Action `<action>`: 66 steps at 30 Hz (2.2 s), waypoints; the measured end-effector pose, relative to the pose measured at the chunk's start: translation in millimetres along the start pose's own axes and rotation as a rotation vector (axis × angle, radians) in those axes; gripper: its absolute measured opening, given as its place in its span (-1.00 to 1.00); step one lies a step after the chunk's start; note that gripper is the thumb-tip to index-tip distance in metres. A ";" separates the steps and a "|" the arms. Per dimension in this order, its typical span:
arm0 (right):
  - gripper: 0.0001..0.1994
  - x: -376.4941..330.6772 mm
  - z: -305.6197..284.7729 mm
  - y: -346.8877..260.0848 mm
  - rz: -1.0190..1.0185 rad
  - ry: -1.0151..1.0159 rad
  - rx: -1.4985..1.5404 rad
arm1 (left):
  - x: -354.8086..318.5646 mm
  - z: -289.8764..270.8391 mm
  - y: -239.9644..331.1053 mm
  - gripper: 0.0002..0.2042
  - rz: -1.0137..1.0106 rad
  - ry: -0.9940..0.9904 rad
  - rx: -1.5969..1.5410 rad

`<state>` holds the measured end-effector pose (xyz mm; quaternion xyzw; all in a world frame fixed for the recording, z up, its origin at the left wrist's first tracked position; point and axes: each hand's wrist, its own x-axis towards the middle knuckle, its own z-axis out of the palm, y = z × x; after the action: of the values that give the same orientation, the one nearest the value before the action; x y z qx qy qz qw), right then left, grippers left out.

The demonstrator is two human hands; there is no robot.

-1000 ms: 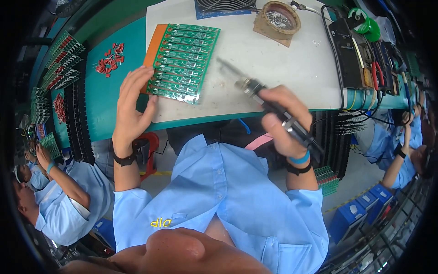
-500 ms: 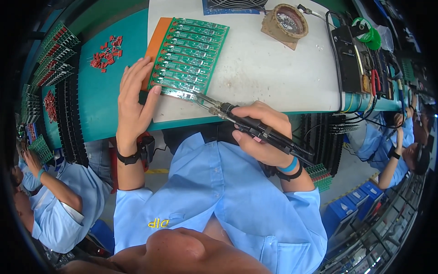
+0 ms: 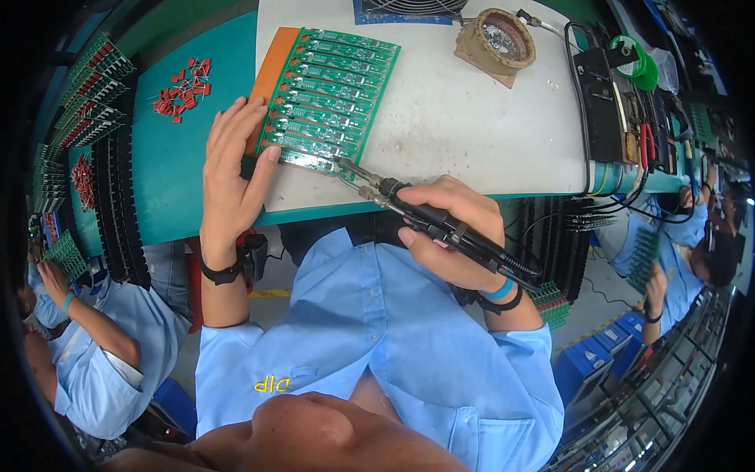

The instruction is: The worker is soldering electronic components onto a strip of printed circuit boards at a factory workstation.

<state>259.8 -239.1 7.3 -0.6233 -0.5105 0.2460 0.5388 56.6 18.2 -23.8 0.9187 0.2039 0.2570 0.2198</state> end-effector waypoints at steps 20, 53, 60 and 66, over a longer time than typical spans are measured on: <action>-0.59 -5.3 -9.8 0.9 0.053 0.071 0.014 | -1.9 -0.5 1.9 -0.54 0.029 0.035 0.043; -0.58 5.7 -5.7 3.8 -0.027 0.061 -0.033 | -0.5 -2.2 3.2 -0.54 0.026 -0.007 0.052; -0.61 1.3 -17.0 3.7 -0.021 0.053 -0.042 | -1.6 -2.3 3.4 -0.54 0.023 0.006 0.051; -0.59 4.8 -42.3 27.2 0.090 0.523 -0.135 | -0.4 -0.9 4.5 -0.53 0.042 0.025 0.049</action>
<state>307.8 -249.8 -4.0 -0.7222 -0.3411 0.0657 0.5982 56.9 14.6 -21.0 0.9246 0.1933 0.2680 0.1893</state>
